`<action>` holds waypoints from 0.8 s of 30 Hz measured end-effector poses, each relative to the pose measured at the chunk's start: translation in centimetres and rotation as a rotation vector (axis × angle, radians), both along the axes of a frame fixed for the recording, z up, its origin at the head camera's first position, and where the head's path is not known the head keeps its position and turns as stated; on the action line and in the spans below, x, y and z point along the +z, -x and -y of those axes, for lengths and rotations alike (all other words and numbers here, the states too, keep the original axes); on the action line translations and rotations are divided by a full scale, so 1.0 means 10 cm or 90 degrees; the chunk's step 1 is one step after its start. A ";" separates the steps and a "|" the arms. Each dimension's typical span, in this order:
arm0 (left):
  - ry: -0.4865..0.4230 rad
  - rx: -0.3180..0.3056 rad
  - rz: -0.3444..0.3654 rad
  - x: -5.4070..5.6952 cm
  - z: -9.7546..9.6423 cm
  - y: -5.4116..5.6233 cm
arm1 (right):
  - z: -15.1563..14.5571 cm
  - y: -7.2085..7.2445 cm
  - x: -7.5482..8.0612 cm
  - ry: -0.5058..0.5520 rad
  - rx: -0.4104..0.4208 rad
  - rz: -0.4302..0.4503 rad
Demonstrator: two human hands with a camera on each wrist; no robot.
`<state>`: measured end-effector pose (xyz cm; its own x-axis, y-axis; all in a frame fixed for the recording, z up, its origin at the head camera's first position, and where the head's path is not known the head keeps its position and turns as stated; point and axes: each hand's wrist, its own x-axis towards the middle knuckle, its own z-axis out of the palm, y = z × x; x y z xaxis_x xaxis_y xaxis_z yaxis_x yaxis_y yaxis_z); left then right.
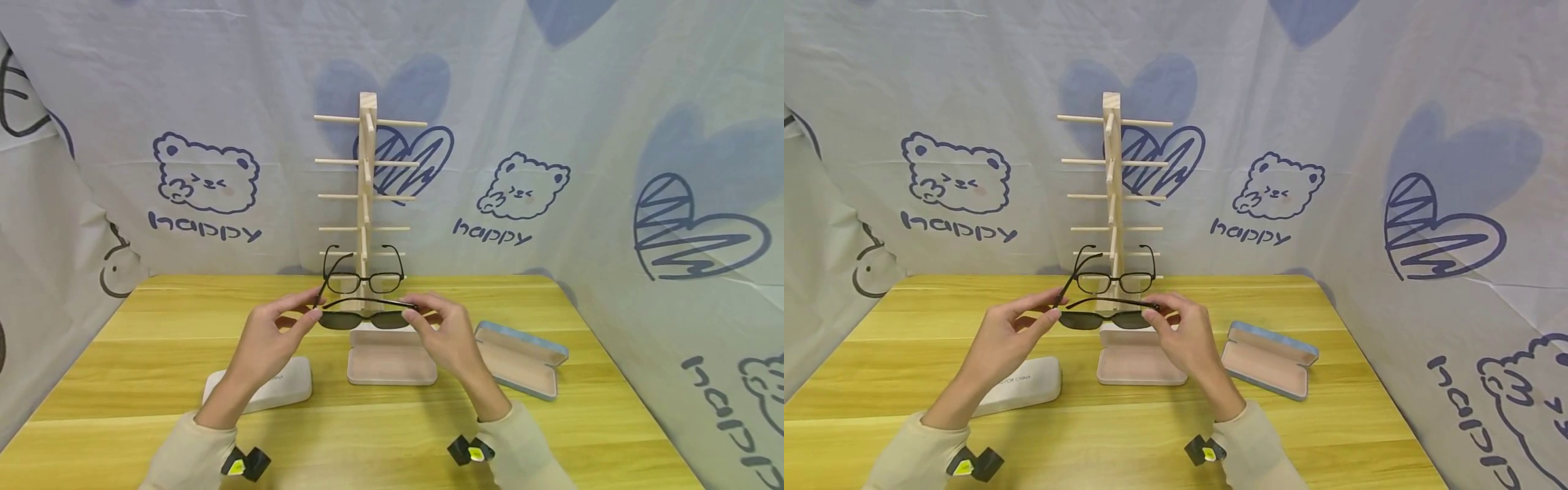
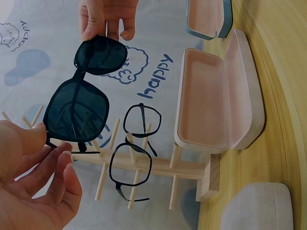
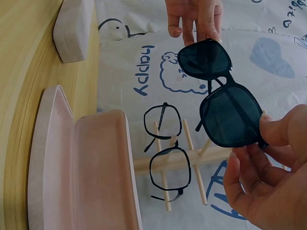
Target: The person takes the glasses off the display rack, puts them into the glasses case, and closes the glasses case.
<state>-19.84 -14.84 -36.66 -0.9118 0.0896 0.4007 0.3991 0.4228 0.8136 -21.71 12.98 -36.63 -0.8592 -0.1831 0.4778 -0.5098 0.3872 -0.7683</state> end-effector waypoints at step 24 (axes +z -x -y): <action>-0.018 -0.019 0.027 -0.02 -0.01 0.02 | 0.01 -0.01 0.01 -0.041 0.008 0.003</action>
